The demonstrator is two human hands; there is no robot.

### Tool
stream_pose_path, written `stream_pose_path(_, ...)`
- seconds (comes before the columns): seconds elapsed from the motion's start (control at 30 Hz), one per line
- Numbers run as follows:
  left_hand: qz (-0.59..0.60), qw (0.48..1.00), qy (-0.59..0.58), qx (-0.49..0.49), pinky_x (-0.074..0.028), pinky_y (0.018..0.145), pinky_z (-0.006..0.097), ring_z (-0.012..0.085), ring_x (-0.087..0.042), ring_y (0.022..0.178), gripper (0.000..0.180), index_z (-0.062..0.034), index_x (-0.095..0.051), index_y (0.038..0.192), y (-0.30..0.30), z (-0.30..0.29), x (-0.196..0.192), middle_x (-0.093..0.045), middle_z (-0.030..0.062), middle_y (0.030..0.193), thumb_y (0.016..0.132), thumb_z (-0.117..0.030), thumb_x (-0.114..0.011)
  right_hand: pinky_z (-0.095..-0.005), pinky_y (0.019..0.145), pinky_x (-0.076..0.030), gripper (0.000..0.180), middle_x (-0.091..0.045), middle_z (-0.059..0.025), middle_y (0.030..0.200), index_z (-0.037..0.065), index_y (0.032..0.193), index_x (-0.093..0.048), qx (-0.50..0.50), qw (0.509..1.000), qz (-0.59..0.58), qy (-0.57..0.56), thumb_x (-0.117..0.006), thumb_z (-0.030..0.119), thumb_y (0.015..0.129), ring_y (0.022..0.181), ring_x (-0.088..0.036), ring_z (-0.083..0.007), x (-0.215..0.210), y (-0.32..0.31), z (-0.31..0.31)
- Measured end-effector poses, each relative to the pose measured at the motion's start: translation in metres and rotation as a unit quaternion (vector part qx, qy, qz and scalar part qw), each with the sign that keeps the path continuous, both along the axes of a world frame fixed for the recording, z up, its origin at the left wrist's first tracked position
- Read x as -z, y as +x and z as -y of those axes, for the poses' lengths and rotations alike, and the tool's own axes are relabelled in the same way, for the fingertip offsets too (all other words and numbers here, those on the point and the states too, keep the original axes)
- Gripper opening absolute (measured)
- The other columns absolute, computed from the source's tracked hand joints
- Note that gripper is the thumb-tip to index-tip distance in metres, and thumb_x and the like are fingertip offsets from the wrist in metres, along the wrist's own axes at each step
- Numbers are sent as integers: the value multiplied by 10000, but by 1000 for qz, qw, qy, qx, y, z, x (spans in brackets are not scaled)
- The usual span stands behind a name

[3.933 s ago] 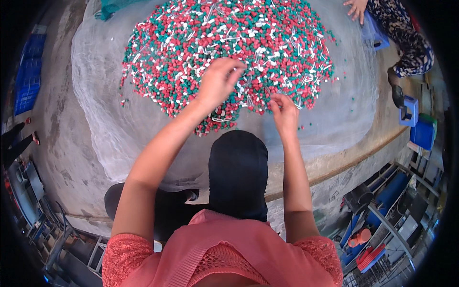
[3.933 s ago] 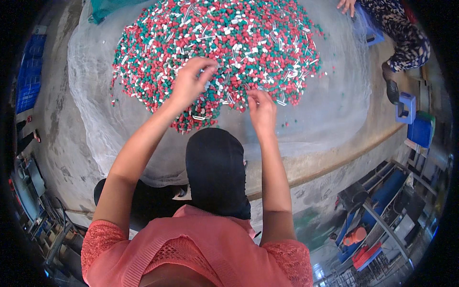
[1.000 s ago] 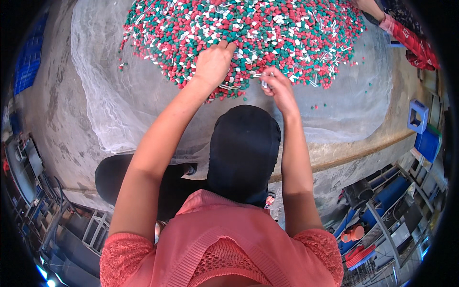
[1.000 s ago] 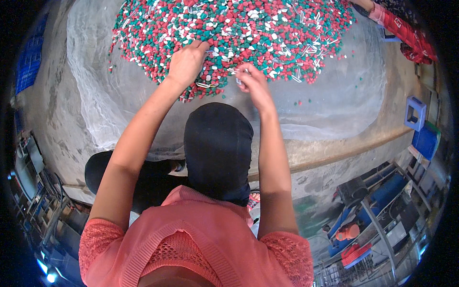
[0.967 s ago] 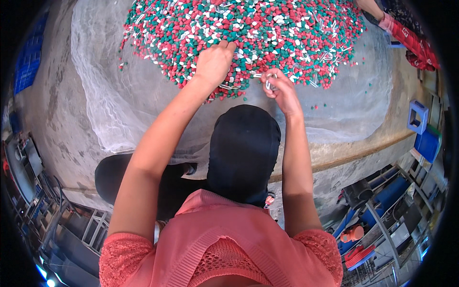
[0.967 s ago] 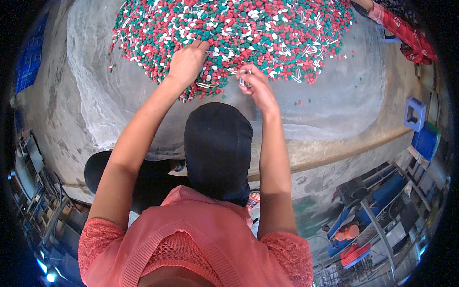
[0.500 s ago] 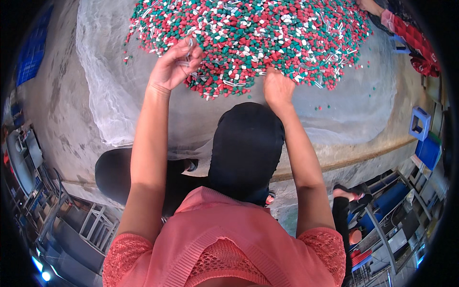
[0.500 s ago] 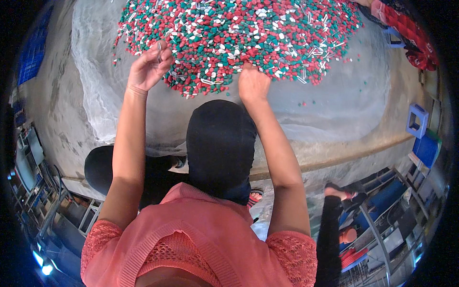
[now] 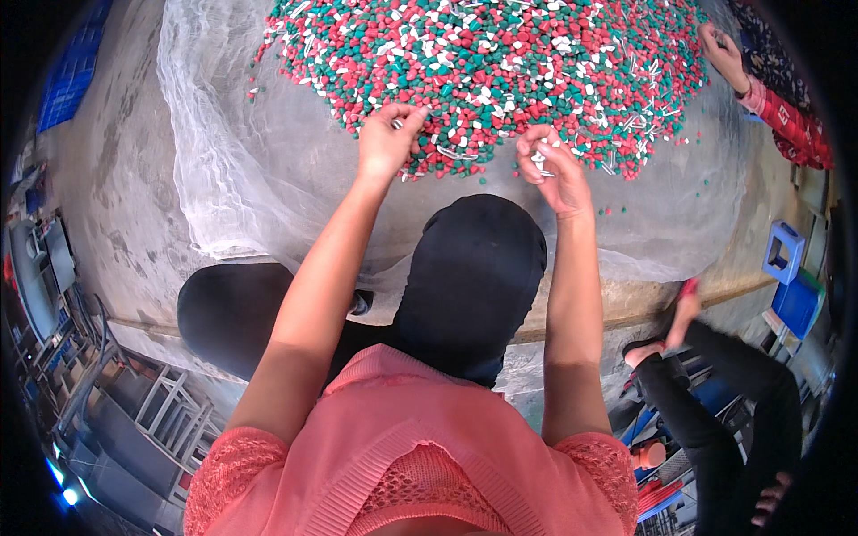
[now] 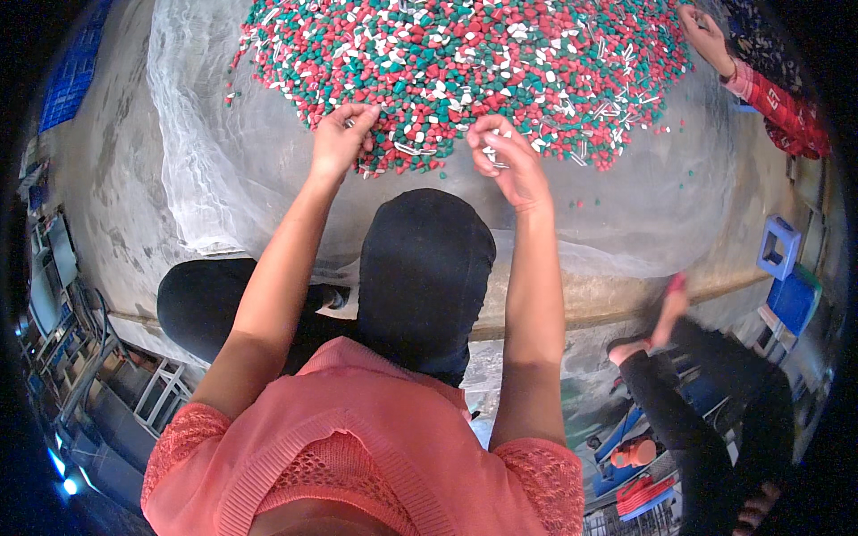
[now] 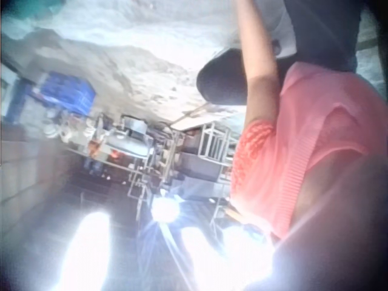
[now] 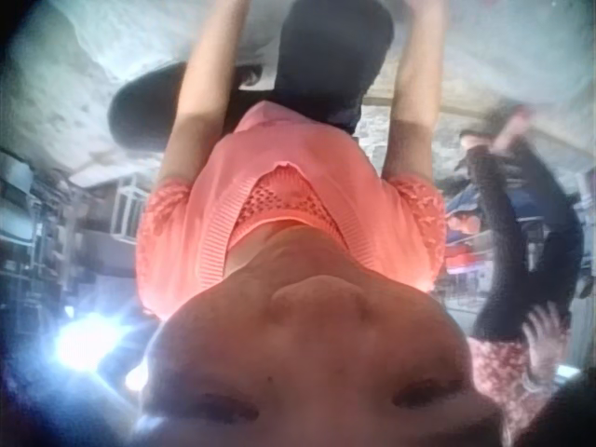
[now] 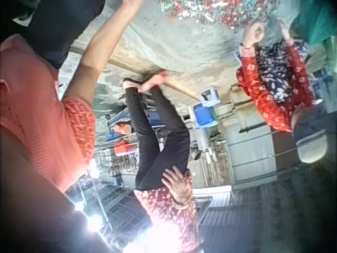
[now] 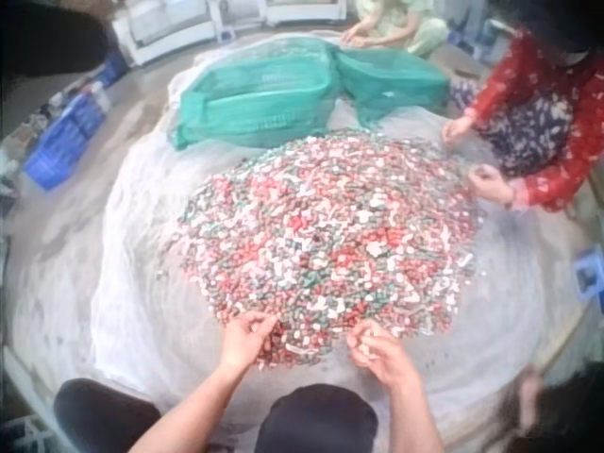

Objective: The person walks through a factory floor, picks up a bucket of small colorful objects, and pours them onto a large white sheet. They then sit on the floor and sort the objects by hand, picking out specific pieces from the pile.

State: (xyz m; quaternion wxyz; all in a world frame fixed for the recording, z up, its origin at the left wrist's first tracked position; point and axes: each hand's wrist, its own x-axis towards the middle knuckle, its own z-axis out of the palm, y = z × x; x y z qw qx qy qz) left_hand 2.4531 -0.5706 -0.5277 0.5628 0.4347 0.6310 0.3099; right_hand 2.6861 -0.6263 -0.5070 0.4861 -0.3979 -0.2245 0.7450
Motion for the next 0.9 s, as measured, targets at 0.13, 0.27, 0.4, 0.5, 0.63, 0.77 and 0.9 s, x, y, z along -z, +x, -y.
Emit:
stream_pose_path(0.13,-178,974,140,15,-431,456,259,94,-563,495,220,-29,-644,820,14,2,4,-593,59,589,726,-227,-659,-247,483,-352,137,-537,-6,722,49,877,-561,-52,938,301,162,-519,170,829,578,-483,-99,21,-27,-9)
stream_pose_path(0.27,-74,992,105,-6,-373,434,203,53,-479,436,200,-24,-641,835,17,-4,-4,-552,-6,550,763,-211,-637,-337,556,-448,103,-602,-61,775,79,817,-584,-171,718,619,268,-553,171,783,680,-592,-198,10,-58,-7)
stream_pose_path(0.4,314,948,-47,-16,-255,408,204,74,-399,480,158,-59,-507,815,-17,-13,-8,-431,-16,607,813,-216,-522,-371,556,-455,142,-602,-75,767,96,826,-579,-229,569,720,324,-595,214,749,694,-593,-247,22,-63,-9)
stream_pose_path(0.5,452,887,-76,-55,-259,413,199,82,-404,525,153,-75,-492,809,-41,-10,-9,-453,5,670,824,-227,-501,-336,542,-443,151,-596,-49,739,93,834,-579,-218,576,703,356,-603,222,760,646,-581,-217,35,-64,-10)
stream_pose_path(0.63,234,968,-49,-76,-356,463,245,125,-484,574,170,-53,-552,826,-51,-2,-6,-506,22,661,819,-222,-529,-247,516,-379,84,-530,15,674,96,815,-562,-154,894,380,179,-588,161,769,588,-502,-117,26,-54,-12)
stream_pose_path(0.77,-159,982,93,45,-452,572,311,191,-587,647,162,-57,-613,828,-44,13,14,-607,63,740,787,-210,-577,-188,471,-255,144,-455,35,653,80,843,-523,-158,986,33,53,-499,221,827,567,-386,-36,15,-23,-11)
stream_pose_path(0.9,-345,910,208,93,-463,610,359,264,-605,702,164,-83,-619,818,-27,22,15,-620,113,792,723,-214,-641,-179,464,-246,149,-432,39,635,53,888,-525,-171,971,164,33,-458,175,835,544,-364,-36,-2,-31,-14)
